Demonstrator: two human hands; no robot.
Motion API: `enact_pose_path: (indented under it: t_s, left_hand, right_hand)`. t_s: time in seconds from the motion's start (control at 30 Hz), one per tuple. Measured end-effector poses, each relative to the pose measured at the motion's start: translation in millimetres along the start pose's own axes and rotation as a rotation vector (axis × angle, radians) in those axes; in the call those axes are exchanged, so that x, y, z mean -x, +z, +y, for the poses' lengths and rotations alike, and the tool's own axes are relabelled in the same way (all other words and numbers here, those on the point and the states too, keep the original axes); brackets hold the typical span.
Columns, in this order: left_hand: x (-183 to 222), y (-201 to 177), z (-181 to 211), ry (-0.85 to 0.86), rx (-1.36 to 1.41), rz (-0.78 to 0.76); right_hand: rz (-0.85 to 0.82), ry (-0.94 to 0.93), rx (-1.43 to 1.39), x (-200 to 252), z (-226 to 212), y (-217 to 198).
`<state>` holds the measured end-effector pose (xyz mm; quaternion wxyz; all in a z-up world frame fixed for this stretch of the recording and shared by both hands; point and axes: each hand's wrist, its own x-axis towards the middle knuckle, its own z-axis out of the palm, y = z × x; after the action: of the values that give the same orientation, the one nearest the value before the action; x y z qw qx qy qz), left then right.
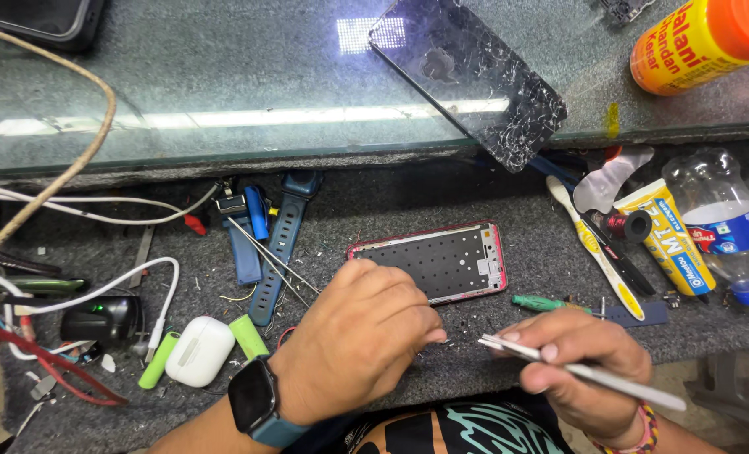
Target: The person uses tweezers to remove small components and adhesive residue from the interior of a red smartphone frame. The person then removes a metal shielding plate and places it on the workbench.
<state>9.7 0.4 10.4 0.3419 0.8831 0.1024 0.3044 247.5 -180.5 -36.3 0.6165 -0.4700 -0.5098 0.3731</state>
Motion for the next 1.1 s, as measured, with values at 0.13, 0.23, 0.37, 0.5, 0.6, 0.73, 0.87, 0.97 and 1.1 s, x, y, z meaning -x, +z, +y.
enact_pose_path:
  t_s: [0.13, 0.23, 0.37, 0.5, 0.6, 0.73, 0.87, 0.97, 1.1]
  left_hand:
    - [-3, -1, -1, -0.011, -0.028, 0.007]
    - [-4, -1, -2, -0.029, -0.048, 0.036]
    - [-7, -6, -5, -0.063, -0.082, 0.111]
    - [-9, -8, -7, -0.101, -0.128, 0.158]
    - [-10, -12, -10, -0.123, -0.158, 0.172]
    - [-17, -22, -10, -0.187, -0.239, 0.225]
    - [-27, -42, -7, -0.179, -0.388, 0.31]
    - [-33, -68, -15, -0.181, -0.546, 0.399]
    - [-47, -122, -60, -0.193, -0.741, 0.399]
  right_hand:
    - [-0.011, 0.087, -0.18, 3, 10, -5]
    - [-0.053, 0.117, -0.204, -6, 6, -6]
    - [-0.157, -0.017, 0.041, -52, -11, -23]
    - [-0.548, -0.281, 0.657, -121, -31, -54]
    - [-0.643, -0.157, 0.649, -145, -19, -45]
    - [-0.646, -0.184, 0.713, -150, -2, -33]
    - [-0.639, -0.117, 0.667, -151, -2, -37]
    - [-0.651, -0.095, 0.654, -154, -1, -39]
    - [-0.662, -0.104, 0.633, -154, 0, -41]
